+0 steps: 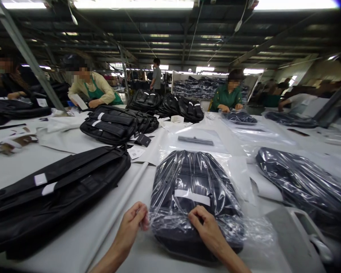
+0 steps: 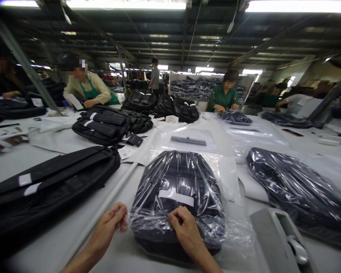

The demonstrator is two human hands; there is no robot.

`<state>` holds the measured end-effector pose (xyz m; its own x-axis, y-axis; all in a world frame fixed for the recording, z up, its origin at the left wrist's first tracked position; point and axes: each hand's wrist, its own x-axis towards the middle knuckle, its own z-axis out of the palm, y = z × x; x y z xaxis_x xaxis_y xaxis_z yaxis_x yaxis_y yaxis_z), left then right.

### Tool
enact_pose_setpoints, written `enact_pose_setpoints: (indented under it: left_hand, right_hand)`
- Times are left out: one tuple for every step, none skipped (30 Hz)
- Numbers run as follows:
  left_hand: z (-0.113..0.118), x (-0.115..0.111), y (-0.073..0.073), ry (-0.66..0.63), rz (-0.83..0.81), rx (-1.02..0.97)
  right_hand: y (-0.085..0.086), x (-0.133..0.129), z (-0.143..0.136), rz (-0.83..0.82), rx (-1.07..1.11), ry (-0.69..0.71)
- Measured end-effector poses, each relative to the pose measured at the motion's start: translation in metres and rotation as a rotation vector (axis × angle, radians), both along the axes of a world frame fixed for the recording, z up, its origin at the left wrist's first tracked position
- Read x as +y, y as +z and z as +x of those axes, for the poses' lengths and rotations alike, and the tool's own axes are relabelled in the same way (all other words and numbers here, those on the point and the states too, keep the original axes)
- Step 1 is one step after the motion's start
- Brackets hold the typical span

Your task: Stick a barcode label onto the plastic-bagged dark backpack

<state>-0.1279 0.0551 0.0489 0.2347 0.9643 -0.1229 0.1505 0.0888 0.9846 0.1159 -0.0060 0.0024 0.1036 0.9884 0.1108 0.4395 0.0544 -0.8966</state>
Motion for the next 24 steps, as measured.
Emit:
enact_pose_setpoints:
  left_hand:
    - [0.001, 0.001, -0.008, 0.059, -0.020, -0.009]
    - [0.003, 0.002, -0.015, 0.109, -0.042, -0.002]
    - [0.004, 0.004, -0.021, 0.147, -0.064, 0.017]
    - [0.004, 0.005, -0.026, 0.168, -0.077, 0.043]
    - [0.004, 0.007, -0.029, 0.178, -0.082, 0.073]
    - [0.004, 0.010, -0.031, 0.175, -0.082, 0.104]
    - [0.003, 0.013, -0.032, 0.167, -0.078, 0.132]
    - [0.001, 0.016, -0.030, 0.155, -0.066, 0.154]
    - [-0.001, 0.020, -0.027, 0.145, -0.053, 0.173]
    - [-0.005, 0.023, -0.022, 0.141, -0.041, 0.195]
    - [-0.009, 0.025, -0.015, 0.142, -0.032, 0.221]
    - [-0.014, 0.024, -0.007, 0.158, -0.017, 0.252]
    - [-0.018, 0.021, 0.001, 0.206, 0.015, 0.291]
    - [-0.021, 0.014, 0.008, 0.285, 0.075, 0.344]
    - [-0.022, 0.004, 0.015, 0.373, 0.182, 0.406]
    - [-0.020, -0.008, 0.019, 0.430, 0.346, 0.466]
    - [-0.017, -0.022, 0.020, 0.429, 0.552, 0.525]
    - [-0.011, -0.035, 0.019, 0.350, 0.777, 0.587]
    - [-0.003, -0.047, 0.014, 0.174, 0.978, 0.646]
    - [0.005, -0.055, 0.008, -0.014, 1.115, 0.735]
    - [0.013, -0.059, -0.001, -0.169, 1.195, 0.836]
    - [0.020, -0.059, -0.010, -0.269, 1.230, 0.946]
    - [0.025, -0.056, -0.019, -0.314, 1.232, 1.051]
    - [0.028, -0.051, -0.027, -0.322, 1.218, 1.129]
  right_hand:
    - [-0.002, 0.001, 0.000, -0.003, 0.002, -0.013]
    - [-0.003, 0.001, -0.001, -0.005, -0.007, -0.028]
    - [-0.004, 0.002, -0.001, -0.007, -0.026, -0.045]
    - [-0.005, 0.003, -0.003, -0.008, -0.053, -0.062]
    - [-0.006, 0.003, -0.004, -0.010, -0.080, -0.076]
    - [-0.006, 0.004, -0.006, -0.010, -0.105, -0.090]
    - [-0.006, 0.005, -0.008, -0.011, -0.128, -0.103]
    - [-0.006, 0.006, -0.009, -0.012, -0.145, -0.114]
    - [-0.005, 0.006, -0.010, -0.014, -0.157, -0.124]
    - [-0.005, 0.006, -0.011, -0.014, -0.167, -0.133]
    - [-0.005, 0.007, -0.012, -0.013, -0.175, -0.139]
    - [-0.005, 0.007, -0.012, -0.012, -0.182, -0.143]
    - [-0.005, 0.007, -0.013, -0.011, -0.186, -0.144]
    - [-0.005, 0.007, -0.013, -0.010, -0.189, -0.145]
    - [-0.005, 0.007, -0.013, -0.009, -0.192, -0.145]
    - [-0.005, 0.007, -0.013, -0.009, -0.193, -0.145]
    - [-0.005, 0.007, -0.013, -0.007, -0.194, -0.145]
    - [-0.005, 0.007, -0.013, -0.002, -0.196, -0.144]
    - [-0.005, 0.007, -0.013, 0.003, -0.199, -0.145]
    - [-0.004, 0.007, -0.013, 0.009, -0.202, -0.145]
    - [-0.004, 0.007, -0.014, 0.014, -0.203, -0.145]
    - [-0.003, 0.007, -0.014, 0.017, -0.203, -0.146]
    - [-0.002, 0.007, -0.014, 0.013, -0.197, -0.151]
    - [-0.002, 0.007, -0.014, 0.007, -0.181, -0.163]
